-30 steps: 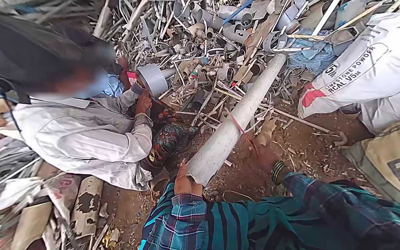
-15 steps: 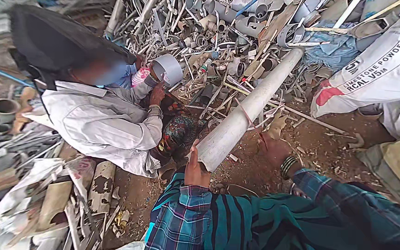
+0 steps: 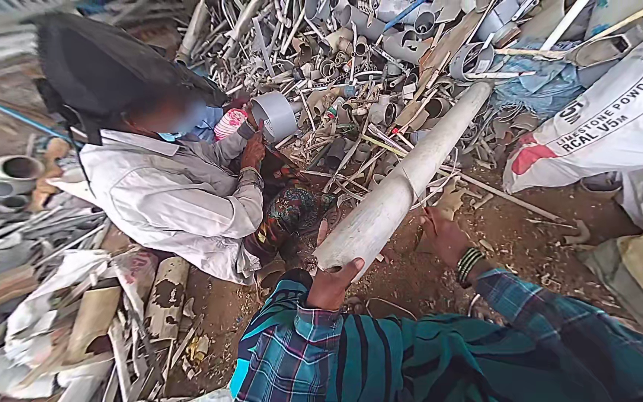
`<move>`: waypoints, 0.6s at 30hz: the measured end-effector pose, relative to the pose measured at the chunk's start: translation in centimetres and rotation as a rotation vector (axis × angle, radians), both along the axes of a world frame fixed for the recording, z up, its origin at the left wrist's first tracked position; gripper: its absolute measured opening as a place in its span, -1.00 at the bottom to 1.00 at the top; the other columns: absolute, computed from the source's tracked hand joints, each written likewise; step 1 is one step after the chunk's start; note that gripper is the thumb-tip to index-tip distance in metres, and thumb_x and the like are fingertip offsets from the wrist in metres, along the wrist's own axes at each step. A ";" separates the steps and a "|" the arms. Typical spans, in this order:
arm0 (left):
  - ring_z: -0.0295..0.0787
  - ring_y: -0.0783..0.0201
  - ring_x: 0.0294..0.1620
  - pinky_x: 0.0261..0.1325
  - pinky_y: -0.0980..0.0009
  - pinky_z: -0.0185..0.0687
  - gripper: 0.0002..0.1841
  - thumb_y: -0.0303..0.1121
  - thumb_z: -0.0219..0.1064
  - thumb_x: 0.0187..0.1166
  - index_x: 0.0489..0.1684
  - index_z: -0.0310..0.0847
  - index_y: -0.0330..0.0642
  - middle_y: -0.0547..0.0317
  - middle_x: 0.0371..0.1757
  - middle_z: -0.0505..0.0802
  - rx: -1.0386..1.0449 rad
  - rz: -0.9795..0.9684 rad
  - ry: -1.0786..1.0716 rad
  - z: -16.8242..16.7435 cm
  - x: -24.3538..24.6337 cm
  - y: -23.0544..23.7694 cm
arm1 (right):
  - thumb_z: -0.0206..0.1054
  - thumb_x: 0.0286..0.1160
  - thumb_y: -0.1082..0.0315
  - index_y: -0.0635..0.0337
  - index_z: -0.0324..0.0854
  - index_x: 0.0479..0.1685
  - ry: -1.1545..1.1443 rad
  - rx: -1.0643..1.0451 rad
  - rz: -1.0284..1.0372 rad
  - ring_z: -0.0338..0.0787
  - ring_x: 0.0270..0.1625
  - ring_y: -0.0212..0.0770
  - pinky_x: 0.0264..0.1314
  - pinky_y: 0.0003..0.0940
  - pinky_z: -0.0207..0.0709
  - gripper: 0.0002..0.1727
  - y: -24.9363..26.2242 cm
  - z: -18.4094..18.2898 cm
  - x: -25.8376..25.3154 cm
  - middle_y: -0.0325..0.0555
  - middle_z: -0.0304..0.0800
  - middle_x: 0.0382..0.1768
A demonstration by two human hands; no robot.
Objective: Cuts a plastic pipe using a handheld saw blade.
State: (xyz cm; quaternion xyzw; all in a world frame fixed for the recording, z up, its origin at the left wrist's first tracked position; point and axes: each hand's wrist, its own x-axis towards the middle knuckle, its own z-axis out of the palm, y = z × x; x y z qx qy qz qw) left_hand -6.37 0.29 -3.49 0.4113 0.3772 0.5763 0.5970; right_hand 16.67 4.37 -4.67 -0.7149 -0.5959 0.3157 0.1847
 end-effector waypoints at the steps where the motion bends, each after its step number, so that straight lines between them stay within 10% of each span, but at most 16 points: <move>1: 0.78 0.52 0.15 0.25 0.50 0.72 0.15 -0.64 0.38 0.16 0.81 -0.48 -0.40 0.18 0.29 0.69 0.008 0.010 0.032 0.1 0.1 -0.1 | -0.15 0.94 0.27 0.48 0.24 0.60 0.003 0.016 0.013 0.76 0.17 0.43 0.27 0.25 0.50 -0.51 -0.6 0.2 -0.5 0.52 0.71 0.05; 5: 0.81 0.39 0.02 0.08 0.39 0.78 -0.23 -0.73 0.05 0.53 0.82 -0.16 -0.25 0.06 0.23 0.70 -0.158 0.254 -0.043 1.3 1.2 0.1 | 0.03 0.84 0.29 0.49 0.41 0.47 -0.008 0.178 0.273 0.85 -0.14 0.43 -0.06 0.27 0.66 -0.54 -4.9 -0.6 -4.1 0.41 0.79 -0.19; 10: 0.77 -0.10 0.05 -0.10 -0.09 0.74 -0.63 -0.40 -0.10 0.86 0.59 0.23 -0.17 -0.22 0.19 0.69 -0.517 0.370 -0.274 2.6 1.0 1.6 | -0.01 0.87 0.28 0.47 0.37 0.50 -0.015 0.094 0.246 0.83 -0.04 0.41 0.06 0.27 0.62 -0.54 -3.6 -1.6 -3.2 0.43 0.77 -0.13; 13: 0.70 -0.14 0.15 0.04 -0.11 0.69 -0.56 -0.16 -0.23 0.90 0.48 0.25 -0.29 -0.28 0.22 0.64 -0.641 0.351 -0.327 2.7 0.6 1.7 | -0.07 0.92 0.26 0.43 0.28 0.58 -0.016 -0.045 0.168 0.80 0.10 0.39 0.22 0.25 0.56 -0.53 -2.5 -1.1 -2.2 0.44 0.76 -0.03; 18: 0.66 -0.05 0.21 0.12 -0.05 0.64 -0.55 -0.13 -0.32 0.93 0.54 0.18 -0.22 -0.23 0.26 0.59 -0.583 0.389 -0.363 3.0 0.5 1.7 | 0.06 0.83 0.27 0.44 0.44 0.46 -0.019 0.092 0.485 0.85 -0.11 0.40 -0.06 0.26 0.67 -0.56 -6.6 -0.9 -4.2 0.40 0.79 -0.13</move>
